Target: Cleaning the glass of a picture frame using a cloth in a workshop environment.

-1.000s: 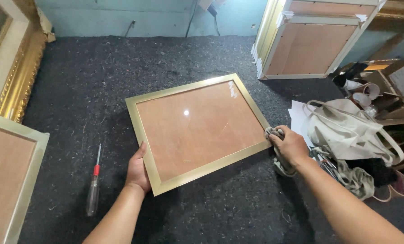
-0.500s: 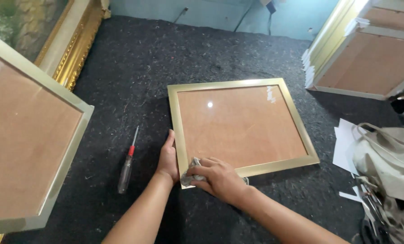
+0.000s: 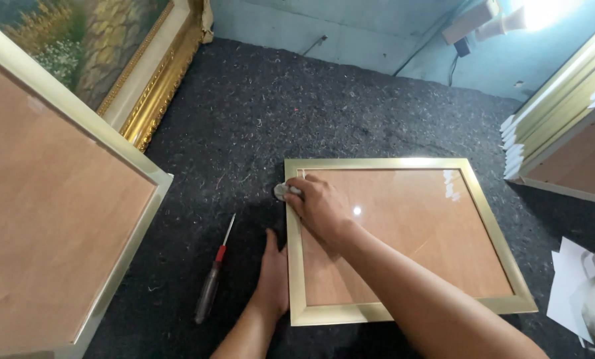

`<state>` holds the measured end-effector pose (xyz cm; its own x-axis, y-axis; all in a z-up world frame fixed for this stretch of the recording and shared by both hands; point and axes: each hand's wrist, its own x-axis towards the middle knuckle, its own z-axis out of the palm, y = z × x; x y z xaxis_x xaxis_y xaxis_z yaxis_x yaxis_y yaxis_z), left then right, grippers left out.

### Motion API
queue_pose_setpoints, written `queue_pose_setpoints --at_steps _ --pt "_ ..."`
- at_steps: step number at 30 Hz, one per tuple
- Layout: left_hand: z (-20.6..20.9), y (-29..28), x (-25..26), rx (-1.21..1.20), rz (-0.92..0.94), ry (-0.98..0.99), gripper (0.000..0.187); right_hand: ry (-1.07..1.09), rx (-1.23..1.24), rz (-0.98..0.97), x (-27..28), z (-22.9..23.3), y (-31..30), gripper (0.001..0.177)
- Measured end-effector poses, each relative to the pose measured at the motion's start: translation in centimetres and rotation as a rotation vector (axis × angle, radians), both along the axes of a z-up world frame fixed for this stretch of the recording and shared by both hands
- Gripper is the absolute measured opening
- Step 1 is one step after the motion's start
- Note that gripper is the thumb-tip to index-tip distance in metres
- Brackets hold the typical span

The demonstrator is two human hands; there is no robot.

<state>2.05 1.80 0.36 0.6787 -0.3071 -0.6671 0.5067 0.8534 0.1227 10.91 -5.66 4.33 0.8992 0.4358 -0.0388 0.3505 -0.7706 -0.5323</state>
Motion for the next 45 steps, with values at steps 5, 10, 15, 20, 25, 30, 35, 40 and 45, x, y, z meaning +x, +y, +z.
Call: queue_pose_setpoints --at_steps 5,10,15,20,25,30,35,40,45 --pt "-0.3 0.0 0.7 0.13 -0.074 0.147 0.087 -0.011 -0.035 -0.046 5.0 -1.4 1.3 0.028" --pt "-0.4 -0.2 0.9 0.166 -0.072 0.159 0.086 -0.018 -0.128 -0.117 5.3 -0.9 1.9 0.026" --pt "0.2 -0.1 0.3 0.088 -0.002 0.094 0.08 -0.091 0.241 0.053 1.8 -2.9 -0.1 0.021" --pt "-7.1 -0.2 0.1 -0.136 -0.044 -0.085 0.076 -0.066 0.092 0.163 -6.2 -1.3 -3.3 0.018" --pt "-7.7 -0.6 1.0 0.11 0.018 0.018 0.079 -0.174 0.055 0.32 -10.9 -1.9 -5.0 0.016" --pt "-7.7 -0.1 0.2 -0.218 0.018 -0.248 0.075 -0.215 -0.039 0.188 -7.3 -2.3 -3.4 0.019" --pt "-0.6 -0.2 0.3 -0.012 0.004 0.006 0.086 -0.043 -0.021 0.058 -0.6 -0.9 -0.5 0.023" --pt "2.1 -0.4 0.3 0.137 -0.047 0.124 0.081 -0.042 -0.047 0.003 4.4 -1.0 0.7 0.028" --pt "-0.2 -0.6 0.3 0.014 -0.034 -0.049 0.057 -0.002 -0.101 -0.228 5.8 0.7 -2.5 0.022"
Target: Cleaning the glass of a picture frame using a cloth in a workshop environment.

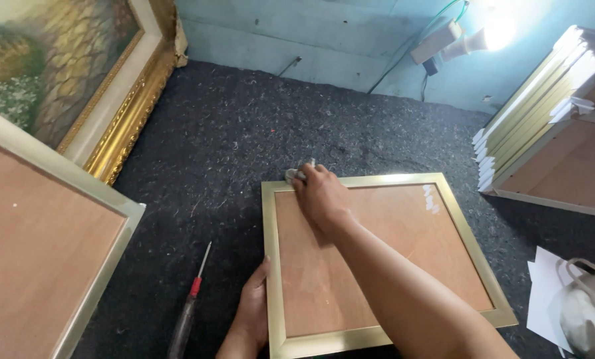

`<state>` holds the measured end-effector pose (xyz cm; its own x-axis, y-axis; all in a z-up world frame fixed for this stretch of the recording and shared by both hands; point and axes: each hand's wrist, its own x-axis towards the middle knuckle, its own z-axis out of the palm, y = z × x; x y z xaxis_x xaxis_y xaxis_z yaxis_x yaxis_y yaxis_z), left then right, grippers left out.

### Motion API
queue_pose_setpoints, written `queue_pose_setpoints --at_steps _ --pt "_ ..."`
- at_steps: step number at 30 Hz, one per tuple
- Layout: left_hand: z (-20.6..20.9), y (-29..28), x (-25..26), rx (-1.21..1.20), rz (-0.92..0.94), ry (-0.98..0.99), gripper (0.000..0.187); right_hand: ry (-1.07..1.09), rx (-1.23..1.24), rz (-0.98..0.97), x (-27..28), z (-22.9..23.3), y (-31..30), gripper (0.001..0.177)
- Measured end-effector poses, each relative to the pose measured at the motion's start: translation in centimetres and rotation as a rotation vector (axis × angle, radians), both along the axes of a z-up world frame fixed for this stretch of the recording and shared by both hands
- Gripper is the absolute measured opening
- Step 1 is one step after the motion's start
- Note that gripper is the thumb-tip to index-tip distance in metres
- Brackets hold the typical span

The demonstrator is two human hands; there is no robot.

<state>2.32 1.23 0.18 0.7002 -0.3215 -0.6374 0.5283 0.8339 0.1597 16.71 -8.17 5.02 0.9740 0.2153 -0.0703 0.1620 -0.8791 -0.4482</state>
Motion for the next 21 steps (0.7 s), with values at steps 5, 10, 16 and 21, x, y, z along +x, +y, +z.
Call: queue_pose_setpoints --at_steps 5,10,16,21 --pt "-1.8 -0.2 -0.1 0.065 -0.028 0.128 0.057 -0.04 -0.058 -0.329 2.8 -2.1 -9.7 0.033" --pt "-0.3 -0.4 -0.2 0.125 -0.027 0.124 0.058 -0.056 -0.113 -0.594 2.1 -2.8 -18.7 0.029" --pt "-1.9 -0.3 -0.4 0.129 -0.033 0.037 0.051 -0.095 -0.109 -0.661 -5.3 -2.3 -19.7 0.027" --pt "-1.4 -0.3 -0.9 0.238 -0.116 -0.056 0.064 0.059 0.01 -0.684 -11.8 -0.7 -15.6 0.029"
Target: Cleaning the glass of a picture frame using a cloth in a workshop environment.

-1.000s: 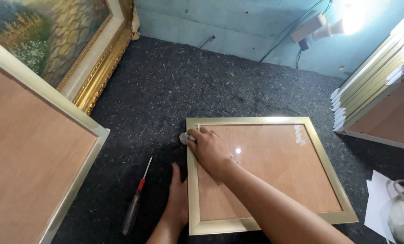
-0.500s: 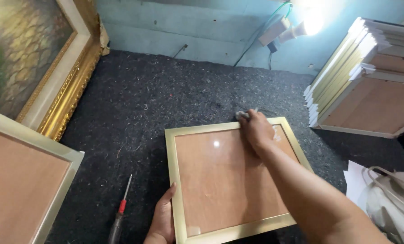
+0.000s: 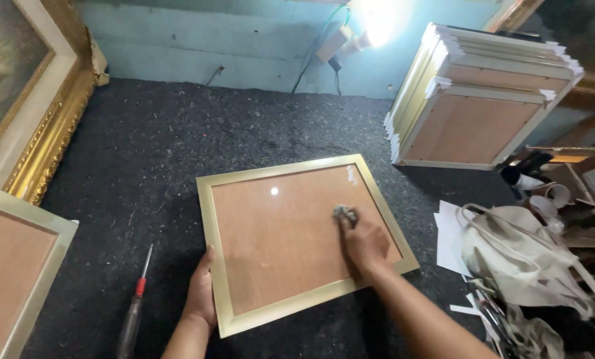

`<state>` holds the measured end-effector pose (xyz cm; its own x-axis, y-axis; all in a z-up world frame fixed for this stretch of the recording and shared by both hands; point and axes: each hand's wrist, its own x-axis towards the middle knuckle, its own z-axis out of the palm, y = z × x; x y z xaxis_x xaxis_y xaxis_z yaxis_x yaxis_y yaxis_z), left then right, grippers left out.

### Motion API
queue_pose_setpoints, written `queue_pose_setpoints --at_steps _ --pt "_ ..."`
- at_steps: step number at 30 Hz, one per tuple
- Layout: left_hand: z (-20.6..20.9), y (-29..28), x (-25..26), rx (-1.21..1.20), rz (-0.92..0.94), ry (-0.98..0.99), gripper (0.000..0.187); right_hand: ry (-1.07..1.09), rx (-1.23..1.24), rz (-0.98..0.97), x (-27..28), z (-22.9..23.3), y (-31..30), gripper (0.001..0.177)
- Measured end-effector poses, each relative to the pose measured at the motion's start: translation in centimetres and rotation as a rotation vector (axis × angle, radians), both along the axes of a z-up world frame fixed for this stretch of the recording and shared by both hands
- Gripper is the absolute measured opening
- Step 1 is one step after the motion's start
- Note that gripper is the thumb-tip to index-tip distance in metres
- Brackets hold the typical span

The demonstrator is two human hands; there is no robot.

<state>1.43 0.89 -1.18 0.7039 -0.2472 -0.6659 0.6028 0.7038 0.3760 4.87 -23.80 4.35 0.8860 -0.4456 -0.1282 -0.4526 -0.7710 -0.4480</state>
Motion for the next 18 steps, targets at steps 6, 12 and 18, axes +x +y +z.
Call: queue_pose_setpoints --at_steps 6,12,18 --pt "6.8 -1.4 -2.4 0.057 -0.033 -0.044 0.076 -0.351 0.004 0.706 -6.3 -2.2 6.6 0.015" --pt "3.1 -1.8 -2.9 0.211 0.098 -0.12 0.046 -0.399 -0.119 0.855 -10.1 -3.4 5.7 0.025" --pt "0.3 -2.4 -3.9 1.073 0.085 -0.328 0.044 -0.291 -0.156 0.304 -10.6 -4.5 -1.8 0.032"
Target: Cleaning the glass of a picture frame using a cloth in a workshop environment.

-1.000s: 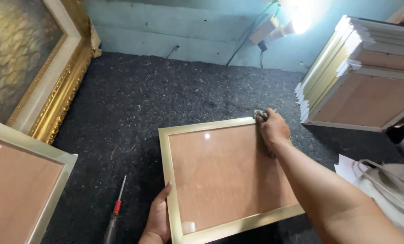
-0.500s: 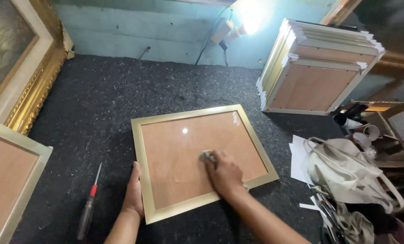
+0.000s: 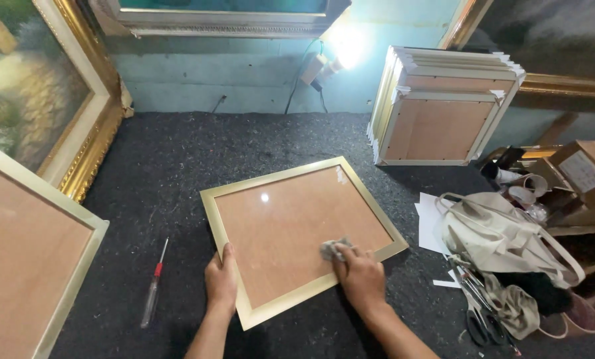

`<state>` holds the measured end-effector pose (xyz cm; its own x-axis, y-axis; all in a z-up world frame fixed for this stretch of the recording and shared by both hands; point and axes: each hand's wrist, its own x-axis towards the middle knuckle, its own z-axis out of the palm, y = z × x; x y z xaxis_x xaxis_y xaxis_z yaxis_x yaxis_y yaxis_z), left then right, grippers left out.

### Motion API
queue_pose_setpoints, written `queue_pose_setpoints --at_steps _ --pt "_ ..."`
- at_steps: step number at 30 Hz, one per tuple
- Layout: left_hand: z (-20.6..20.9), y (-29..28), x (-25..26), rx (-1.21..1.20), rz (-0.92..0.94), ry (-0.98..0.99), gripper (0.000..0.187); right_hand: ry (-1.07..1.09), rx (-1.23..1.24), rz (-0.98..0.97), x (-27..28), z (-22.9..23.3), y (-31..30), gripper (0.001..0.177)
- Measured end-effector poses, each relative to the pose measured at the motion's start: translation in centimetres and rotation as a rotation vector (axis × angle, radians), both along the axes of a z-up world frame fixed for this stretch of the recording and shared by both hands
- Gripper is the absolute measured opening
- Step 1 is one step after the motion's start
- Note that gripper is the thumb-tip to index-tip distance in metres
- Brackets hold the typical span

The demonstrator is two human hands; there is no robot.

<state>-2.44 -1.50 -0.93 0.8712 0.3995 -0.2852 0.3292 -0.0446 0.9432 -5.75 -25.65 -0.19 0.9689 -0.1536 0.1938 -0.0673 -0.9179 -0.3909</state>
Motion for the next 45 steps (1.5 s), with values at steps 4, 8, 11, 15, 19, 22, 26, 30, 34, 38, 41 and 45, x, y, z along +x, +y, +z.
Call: queue_pose_setpoints --at_steps 4,8,11,15,19,22,26,30,34,38,41,45 --pt "1.0 -0.3 -1.3 0.137 0.02 -0.27 0.036 0.032 0.199 -0.232 1.4 0.3 -3.9 0.028" --pt "3.8 -0.2 -0.7 0.401 -0.028 -0.446 0.033 -0.009 0.578 -0.363 3.6 3.8 -4.8 0.043" --pt "6.1 0.2 -0.1 0.399 -0.14 -0.466 0.04 -0.249 0.677 -0.302 2.8 10.2 -2.7 0.04" --pt "8.6 0.0 0.3 -0.038 -0.264 -0.573 0.02 -0.595 0.757 -0.249 0.4 17.9 0.6 0.037" --pt "12.7 -1.0 -0.7 -0.258 -0.034 -0.456 0.031 -0.645 0.816 -0.247 -0.8 22.3 2.7 0.041" --pt "15.3 -1.1 -1.6 -0.423 -0.023 -0.36 0.04 -0.507 1.022 -0.13 -1.4 24.6 4.1 0.062" --pt "14.7 -1.2 -1.6 -0.439 0.0 -0.366 0.03 -0.608 0.588 0.1 -0.2 23.7 4.7 0.064" --pt "12.3 -1.7 -1.5 -0.365 0.073 -0.534 0.033 -0.808 0.054 0.392 2.9 21.9 7.2 0.055" --pt "11.4 -2.5 -1.6 -0.448 0.07 -0.635 0.028 -0.314 0.097 0.681 1.2 21.6 12.5 0.037" --pt "12.0 -2.3 -2.0 -0.596 0.092 -0.646 0.016 -0.516 -0.151 0.744 1.6 20.6 13.3 0.042" --pt "10.9 -2.0 -1.5 -0.488 0.104 -0.608 0.025 -0.44 -0.159 0.603 2.5 20.3 10.4 0.041" --pt "12.5 -1.9 -2.1 -0.53 0.113 -0.427 0.032 -0.299 -0.082 0.324 2.8 21.4 3.1 0.032"
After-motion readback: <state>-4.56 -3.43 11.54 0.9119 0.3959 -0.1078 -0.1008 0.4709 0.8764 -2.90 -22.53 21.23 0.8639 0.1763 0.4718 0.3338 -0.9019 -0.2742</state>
